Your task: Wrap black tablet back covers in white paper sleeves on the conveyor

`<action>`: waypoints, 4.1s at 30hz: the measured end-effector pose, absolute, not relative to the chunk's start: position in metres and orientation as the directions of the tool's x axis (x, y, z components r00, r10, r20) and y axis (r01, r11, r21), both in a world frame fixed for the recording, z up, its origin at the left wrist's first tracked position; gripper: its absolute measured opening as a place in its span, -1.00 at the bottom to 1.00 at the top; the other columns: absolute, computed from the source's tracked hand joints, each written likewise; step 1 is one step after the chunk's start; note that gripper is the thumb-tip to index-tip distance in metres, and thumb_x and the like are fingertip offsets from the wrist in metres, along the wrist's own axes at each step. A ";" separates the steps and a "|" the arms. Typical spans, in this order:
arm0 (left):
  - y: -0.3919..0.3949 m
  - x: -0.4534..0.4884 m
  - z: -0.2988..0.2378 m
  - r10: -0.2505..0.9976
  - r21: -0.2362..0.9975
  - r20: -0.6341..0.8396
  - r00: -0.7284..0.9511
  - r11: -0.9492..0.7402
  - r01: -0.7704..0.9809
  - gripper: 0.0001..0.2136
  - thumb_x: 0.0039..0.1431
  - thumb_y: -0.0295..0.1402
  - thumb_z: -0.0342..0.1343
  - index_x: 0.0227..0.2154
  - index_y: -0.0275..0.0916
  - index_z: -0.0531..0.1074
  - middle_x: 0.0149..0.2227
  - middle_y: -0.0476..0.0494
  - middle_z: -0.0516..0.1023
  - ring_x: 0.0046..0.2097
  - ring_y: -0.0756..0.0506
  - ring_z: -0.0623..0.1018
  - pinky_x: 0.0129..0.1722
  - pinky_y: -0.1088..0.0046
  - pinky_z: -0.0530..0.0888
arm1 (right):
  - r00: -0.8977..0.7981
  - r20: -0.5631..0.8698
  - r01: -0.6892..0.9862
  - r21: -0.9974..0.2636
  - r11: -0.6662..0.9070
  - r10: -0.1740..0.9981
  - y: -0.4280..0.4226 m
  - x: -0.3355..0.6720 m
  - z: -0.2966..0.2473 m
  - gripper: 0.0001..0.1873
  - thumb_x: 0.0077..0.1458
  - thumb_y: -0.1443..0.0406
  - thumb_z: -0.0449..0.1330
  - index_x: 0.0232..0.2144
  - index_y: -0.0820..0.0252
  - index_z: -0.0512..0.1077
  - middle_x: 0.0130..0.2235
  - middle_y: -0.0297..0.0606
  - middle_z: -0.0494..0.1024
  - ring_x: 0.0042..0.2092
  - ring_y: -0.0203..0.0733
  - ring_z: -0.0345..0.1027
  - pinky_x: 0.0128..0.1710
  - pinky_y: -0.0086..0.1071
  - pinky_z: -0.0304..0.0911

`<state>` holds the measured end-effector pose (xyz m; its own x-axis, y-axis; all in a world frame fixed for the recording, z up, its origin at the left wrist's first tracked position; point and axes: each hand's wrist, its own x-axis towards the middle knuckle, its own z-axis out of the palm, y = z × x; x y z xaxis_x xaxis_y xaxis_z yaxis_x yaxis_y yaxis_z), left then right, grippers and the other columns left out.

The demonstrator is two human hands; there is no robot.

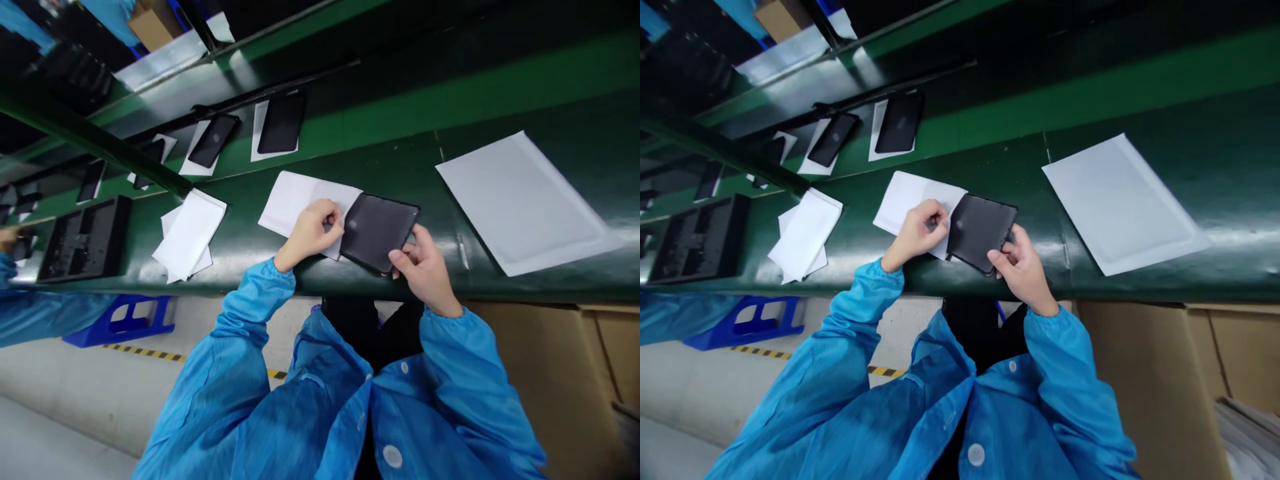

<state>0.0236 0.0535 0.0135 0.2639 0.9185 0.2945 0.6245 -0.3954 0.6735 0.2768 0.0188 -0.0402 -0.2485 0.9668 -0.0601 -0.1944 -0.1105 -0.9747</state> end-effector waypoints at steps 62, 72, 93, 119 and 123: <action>0.232 -0.130 -0.030 0.939 0.428 0.334 0.077 -0.224 0.876 -0.87 0.49 -0.29 0.10 -0.24 -0.15 0.41 0.01 -0.23 0.47 0.15 -0.23 0.40 0.33 0.02 0.37 | -0.299 0.121 0.101 -0.982 0.158 0.947 0.117 0.217 -0.021 -0.74 0.19 0.09 0.36 -0.18 0.10 0.52 -0.34 -0.35 0.54 -0.53 -0.36 0.33 -0.58 -0.44 0.28; 0.195 -0.034 -0.036 0.813 0.386 0.546 0.204 -0.460 0.800 -0.67 0.57 -0.07 -0.09 -0.03 -0.15 0.49 0.06 -0.31 0.52 0.22 -0.33 0.53 0.28 -0.05 0.48 | -0.462 -0.187 -0.445 -0.797 -0.409 0.867 0.160 0.187 -0.012 -0.50 0.04 -0.04 0.53 -0.12 0.02 0.47 0.00 -0.26 0.66 -0.08 -0.11 0.60 -0.10 -0.18 0.62; 0.212 -0.106 -0.013 0.986 0.372 0.166 0.035 -0.095 0.924 -0.65 0.27 -0.42 0.08 0.05 -0.20 0.61 0.24 -0.30 0.57 0.32 -0.30 0.49 0.41 0.03 0.38 | 0.017 -0.237 -0.796 -0.592 -0.130 0.971 0.198 0.215 -0.028 -0.68 -0.18 0.37 0.32 -0.34 0.02 0.32 -0.25 -0.40 0.64 -0.01 -0.06 0.59 -0.02 -0.15 0.64; 0.214 -0.076 0.067 0.973 0.188 0.230 -0.010 -0.034 0.982 -0.87 0.10 -0.44 0.12 -0.31 -0.22 0.54 -0.31 -0.15 0.67 -0.22 -0.15 0.64 -0.07 0.35 0.56 | -0.139 -0.309 -0.808 -0.514 -0.288 0.941 0.203 0.223 -0.016 -0.69 -0.22 0.30 0.28 -0.32 0.04 0.36 -0.35 -0.37 0.60 -0.12 -0.04 0.60 -0.12 -0.19 0.62; 0.132 -0.075 0.086 0.987 0.290 0.150 0.054 -0.096 0.952 -0.85 0.11 -0.36 0.15 -0.24 -0.12 0.53 -0.39 -0.03 0.61 -0.31 -0.13 0.61 -0.13 0.33 0.58 | -0.190 -0.342 -0.818 -0.464 -0.341 0.920 0.203 0.224 -0.016 -0.73 -0.21 0.27 0.28 -0.35 0.06 0.39 -0.41 -0.34 0.58 -0.14 -0.01 0.59 -0.14 -0.18 0.61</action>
